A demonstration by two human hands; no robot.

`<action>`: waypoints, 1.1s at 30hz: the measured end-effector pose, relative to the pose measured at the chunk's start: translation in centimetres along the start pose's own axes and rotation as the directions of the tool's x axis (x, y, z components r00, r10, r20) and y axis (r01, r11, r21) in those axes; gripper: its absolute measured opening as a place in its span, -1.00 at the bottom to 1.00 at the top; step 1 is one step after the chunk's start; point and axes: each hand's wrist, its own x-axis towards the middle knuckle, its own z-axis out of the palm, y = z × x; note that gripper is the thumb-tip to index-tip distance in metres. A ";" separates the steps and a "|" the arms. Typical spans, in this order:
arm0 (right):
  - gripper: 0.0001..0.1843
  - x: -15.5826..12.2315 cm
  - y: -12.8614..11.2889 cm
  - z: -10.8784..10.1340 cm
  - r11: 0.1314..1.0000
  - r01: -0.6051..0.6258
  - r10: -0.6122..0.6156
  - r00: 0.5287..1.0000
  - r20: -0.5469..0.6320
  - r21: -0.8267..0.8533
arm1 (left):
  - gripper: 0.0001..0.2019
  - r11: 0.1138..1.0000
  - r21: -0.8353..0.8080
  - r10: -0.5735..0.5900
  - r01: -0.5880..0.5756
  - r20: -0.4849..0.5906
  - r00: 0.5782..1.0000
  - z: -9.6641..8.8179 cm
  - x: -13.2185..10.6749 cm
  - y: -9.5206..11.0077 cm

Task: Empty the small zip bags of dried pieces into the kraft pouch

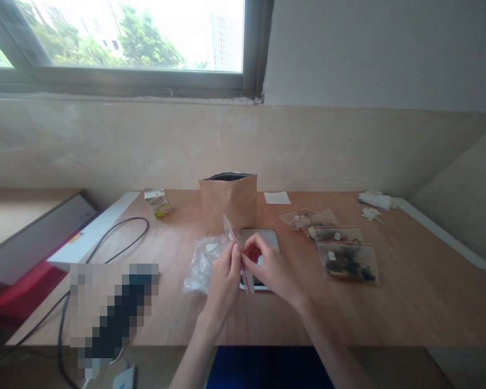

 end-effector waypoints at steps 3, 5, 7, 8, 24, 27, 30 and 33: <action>-0.79 -0.1 -0.1 0.0 0.975 0.029 -0.008 0.996 0.093 -0.220 | -0.68 0.998 0.059 0.027 -0.030 0.049 0.998 -0.3 0.0 0.0; -0.79 0.0 0.1 -0.1 0.960 0.039 0.000 0.990 0.138 -0.277 | -0.67 0.997 0.075 0.029 -0.035 0.079 0.996 -0.6 0.0 0.0; -0.78 0.2 0.5 -0.2 0.964 0.053 -0.007 0.985 0.175 -0.261 | -0.66 0.997 0.066 0.024 -0.030 0.095 0.995 -1.0 0.0 -0.1; -0.77 0.3 0.7 -0.2 0.970 0.065 -0.019 0.981 0.194 -0.234 | -0.66 0.998 0.053 0.017 -0.022 0.095 0.995 -1.1 0.0 -0.1; -0.74 0.5 1.1 0.0 0.951 0.092 -0.042 0.984 0.172 -0.296 | -0.66 0.999 -0.029 -0.031 0.034 0.121 0.992 -1.0 -0.1 -0.1; -0.72 0.5 0.9 -0.2 0.978 0.088 -0.045 0.975 0.219 -0.190 | -0.65 0.996 -0.075 -0.040 0.052 0.159 0.987 -1.2 -0.3 0.0; -0.66 0.3 0.7 -0.2 0.995 0.095 -0.083 0.972 0.221 -0.044 | -0.60 0.984 -0.159 -0.055 0.080 0.154 0.987 -1.0 -0.5 -0.1; -0.66 0.1 0.4 -0.3 0.997 0.078 -0.077 0.971 0.225 0.008 | -0.60 0.968 -0.226 -0.079 0.109 0.140 0.987 -0.8 -0.6 -0.3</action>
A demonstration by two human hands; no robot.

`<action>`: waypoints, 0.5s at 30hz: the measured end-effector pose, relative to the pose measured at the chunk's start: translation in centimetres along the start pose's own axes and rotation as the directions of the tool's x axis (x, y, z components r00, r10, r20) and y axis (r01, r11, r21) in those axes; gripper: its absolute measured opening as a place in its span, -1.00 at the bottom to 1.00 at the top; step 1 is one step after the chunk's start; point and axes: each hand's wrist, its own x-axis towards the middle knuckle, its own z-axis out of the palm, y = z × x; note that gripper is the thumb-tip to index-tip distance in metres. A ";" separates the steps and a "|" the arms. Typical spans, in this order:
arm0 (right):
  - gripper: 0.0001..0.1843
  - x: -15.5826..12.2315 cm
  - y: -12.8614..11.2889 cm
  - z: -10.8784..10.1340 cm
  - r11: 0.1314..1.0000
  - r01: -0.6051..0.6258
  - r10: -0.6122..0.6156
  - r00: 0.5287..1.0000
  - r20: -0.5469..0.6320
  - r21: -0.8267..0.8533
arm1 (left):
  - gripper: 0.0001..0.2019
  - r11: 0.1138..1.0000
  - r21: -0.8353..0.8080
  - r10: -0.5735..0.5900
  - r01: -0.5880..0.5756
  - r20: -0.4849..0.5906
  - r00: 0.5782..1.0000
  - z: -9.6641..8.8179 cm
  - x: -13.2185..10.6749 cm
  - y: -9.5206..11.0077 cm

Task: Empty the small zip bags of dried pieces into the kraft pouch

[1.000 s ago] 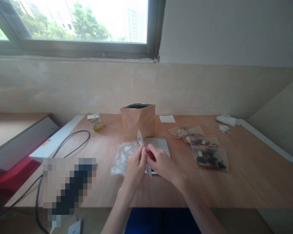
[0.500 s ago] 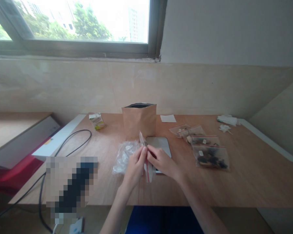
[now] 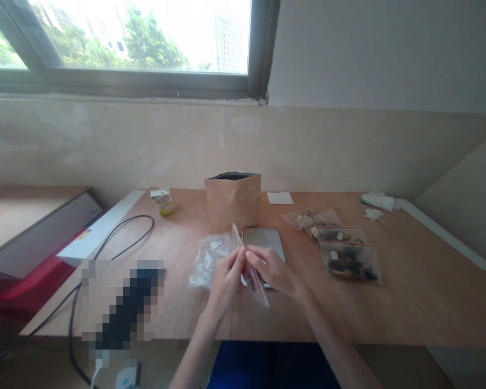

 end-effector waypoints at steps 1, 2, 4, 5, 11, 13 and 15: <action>-0.67 -0.1 -0.1 0.0 1.000 -0.011 0.011 1.000 0.012 0.001 | -0.60 0.999 -0.025 -0.019 0.020 0.008 1.000 0.0 0.0 0.0; -0.68 -0.2 -0.2 0.0 1.000 -0.020 0.020 0.999 0.026 -0.004 | -0.61 0.998 -0.051 -0.043 0.044 0.025 0.999 0.0 0.0 0.0; -0.69 -0.3 -0.2 -0.1 0.999 -0.013 0.015 0.999 0.036 -0.031 | -0.60 0.993 -0.082 -0.077 0.082 0.061 0.995 0.0 0.1 0.1; -0.68 -0.4 -0.1 -0.1 0.999 0.000 0.001 1.000 0.027 -0.050 | -0.59 0.993 -0.080 -0.076 0.082 0.071 0.995 0.0 0.1 0.2; -0.68 -0.4 0.6 -0.7 0.978 0.001 -0.008 1.000 -0.030 -0.211 | -0.59 0.983 0.165 0.074 -0.081 0.044 0.996 -0.1 0.0 0.7; -0.70 -0.5 1.1 -1.9 0.958 -0.040 -0.005 0.988 -0.157 -0.282 | -0.60 0.963 0.257 0.089 -0.081 -0.018 0.996 -0.6 -0.1 0.9; -0.71 -0.8 1.6 -3.4 0.950 -0.091 -0.018 0.938 -0.345 -0.298 | -0.60 0.945 0.321 0.102 -0.060 -0.117 0.988 -1.5 -0.4 1.1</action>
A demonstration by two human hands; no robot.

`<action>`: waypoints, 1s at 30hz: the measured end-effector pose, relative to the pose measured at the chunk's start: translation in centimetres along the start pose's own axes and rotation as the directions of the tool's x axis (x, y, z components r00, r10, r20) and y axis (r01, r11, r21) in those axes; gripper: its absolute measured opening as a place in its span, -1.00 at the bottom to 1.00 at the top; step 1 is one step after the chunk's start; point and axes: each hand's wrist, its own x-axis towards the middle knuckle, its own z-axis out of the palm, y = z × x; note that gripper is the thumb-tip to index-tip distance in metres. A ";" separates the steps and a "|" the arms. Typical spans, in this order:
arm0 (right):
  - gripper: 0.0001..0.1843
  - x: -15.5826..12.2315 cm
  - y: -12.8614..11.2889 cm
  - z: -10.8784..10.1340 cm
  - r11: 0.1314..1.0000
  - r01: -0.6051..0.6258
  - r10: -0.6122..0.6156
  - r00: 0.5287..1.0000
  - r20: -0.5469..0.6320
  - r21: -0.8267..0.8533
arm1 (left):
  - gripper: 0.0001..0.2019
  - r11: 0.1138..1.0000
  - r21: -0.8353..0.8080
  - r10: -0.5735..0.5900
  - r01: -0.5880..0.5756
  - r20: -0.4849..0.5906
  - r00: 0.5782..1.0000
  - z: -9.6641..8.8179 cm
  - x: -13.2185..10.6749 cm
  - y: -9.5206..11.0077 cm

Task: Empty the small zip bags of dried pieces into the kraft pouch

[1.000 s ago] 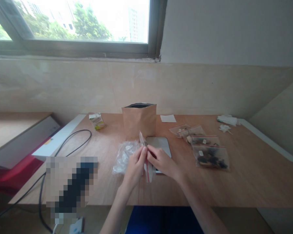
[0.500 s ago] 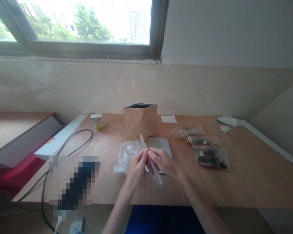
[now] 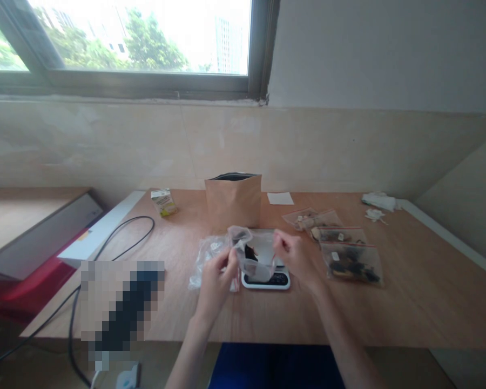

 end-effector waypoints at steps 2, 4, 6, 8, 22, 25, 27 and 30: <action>-0.69 0.1 0.7 -1.3 0.999 -0.032 0.034 0.989 -0.145 0.015 | -0.60 1.000 0.024 -0.003 0.004 -0.044 0.999 -0.9 -0.2 -0.2; -0.67 0.1 0.8 -2.1 0.998 -0.031 0.041 0.981 -0.190 0.055 | -0.59 0.999 -0.043 -0.013 0.011 -0.055 0.998 -1.1 -0.3 -0.5; -0.65 0.0 0.1 -2.2 0.990 -0.017 0.043 0.982 -0.183 0.141 | -0.56 0.967 -0.252 -0.057 0.023 -0.128 0.990 -0.3 -0.3 -1.0; -0.63 -0.1 -1.0 -1.9 0.966 0.001 0.048 0.982 -0.183 0.257 | -0.55 0.836 -0.549 -0.162 0.018 -0.215 0.963 1.5 -0.3 -1.5; -0.86 -0.5 -3.7 -1.5 0.979 0.079 -0.034 0.972 -0.231 0.189 | -0.47 0.326 -0.928 -0.321 0.179 0.069 0.945 6.5 0.2 -2.1; -0.83 -0.5 -4.8 -1.6 0.982 0.057 -0.081 0.989 0.125 0.181 | -0.46 0.453 -0.883 -0.356 0.126 -0.049 0.933 6.4 0.8 -2.8; -0.80 -0.3 -4.7 -0.8 0.987 0.025 -0.062 0.971 0.229 0.159 | -0.50 0.543 -0.833 -0.360 0.107 -0.116 0.925 6.3 0.9 -3.2; -0.66 0.4 -3.6 1.2 0.978 -0.008 -0.050 0.961 0.272 0.208 | -0.65 0.653 -0.741 -0.433 0.158 -0.194 0.880 5.9 0.9 -3.4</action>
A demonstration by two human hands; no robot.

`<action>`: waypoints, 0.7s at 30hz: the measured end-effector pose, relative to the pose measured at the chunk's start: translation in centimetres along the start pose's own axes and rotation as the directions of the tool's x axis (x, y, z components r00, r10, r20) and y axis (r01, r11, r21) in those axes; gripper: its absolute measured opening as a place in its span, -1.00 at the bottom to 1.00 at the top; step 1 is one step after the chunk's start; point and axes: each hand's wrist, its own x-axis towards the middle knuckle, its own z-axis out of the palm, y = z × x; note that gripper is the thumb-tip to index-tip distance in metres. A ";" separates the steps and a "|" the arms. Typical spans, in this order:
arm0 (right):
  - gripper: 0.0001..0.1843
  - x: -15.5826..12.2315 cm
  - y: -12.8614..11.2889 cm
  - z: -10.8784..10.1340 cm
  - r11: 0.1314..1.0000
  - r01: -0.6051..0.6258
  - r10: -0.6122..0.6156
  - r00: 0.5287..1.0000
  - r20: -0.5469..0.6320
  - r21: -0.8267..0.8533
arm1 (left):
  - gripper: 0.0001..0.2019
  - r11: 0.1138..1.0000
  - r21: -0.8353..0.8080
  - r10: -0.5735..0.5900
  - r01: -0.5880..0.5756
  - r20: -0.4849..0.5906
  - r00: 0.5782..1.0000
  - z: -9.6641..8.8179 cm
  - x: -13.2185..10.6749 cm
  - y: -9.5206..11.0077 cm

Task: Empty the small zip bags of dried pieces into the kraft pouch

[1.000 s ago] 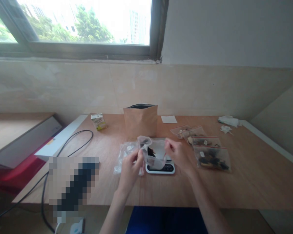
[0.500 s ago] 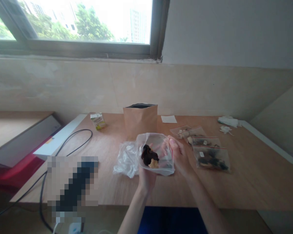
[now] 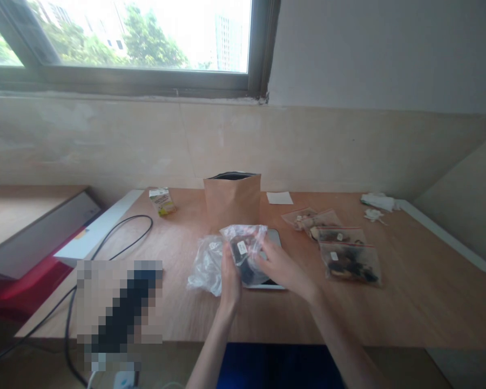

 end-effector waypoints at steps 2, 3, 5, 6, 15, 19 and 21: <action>-0.63 0.7 1.2 0.9 0.997 0.010 -0.014 0.999 0.047 0.080 | -0.72 0.997 0.079 0.000 0.005 -0.062 0.998 -0.2 0.1 0.3; -0.64 1.0 1.8 1.3 0.993 0.010 -0.017 0.998 0.057 0.117 | -0.73 0.993 0.114 0.012 -0.004 -0.065 0.998 -0.3 0.2 0.4; -0.66 1.3 2.7 1.8 0.985 -0.006 -0.003 0.999 0.052 0.174 | -0.72 0.981 0.185 0.064 -0.056 -0.035 0.997 -0.4 0.6 0.6; -0.66 1.4 3.0 2.0 0.980 -0.016 0.007 0.999 0.047 0.199 | -0.69 0.971 0.221 0.095 -0.089 -0.018 0.995 -0.5 0.8 0.7; -0.60 1.7 3.2 2.9 0.955 -0.079 0.055 0.994 0.090 0.285 | -0.64 0.791 0.542 0.299 -0.285 0.064 0.952 -0.8 1.7 1.6; -0.55 2.1 4.1 4.1 0.913 -0.127 0.104 0.991 0.079 0.388 | -0.67 0.759 0.564 0.362 -0.327 0.052 0.931 -0.1 1.6 1.7; -0.58 2.2 4.6 4.9 0.874 -0.136 0.135 0.990 0.037 0.466 | -0.67 0.778 0.545 0.358 -0.313 0.026 0.934 0.1 1.7 1.7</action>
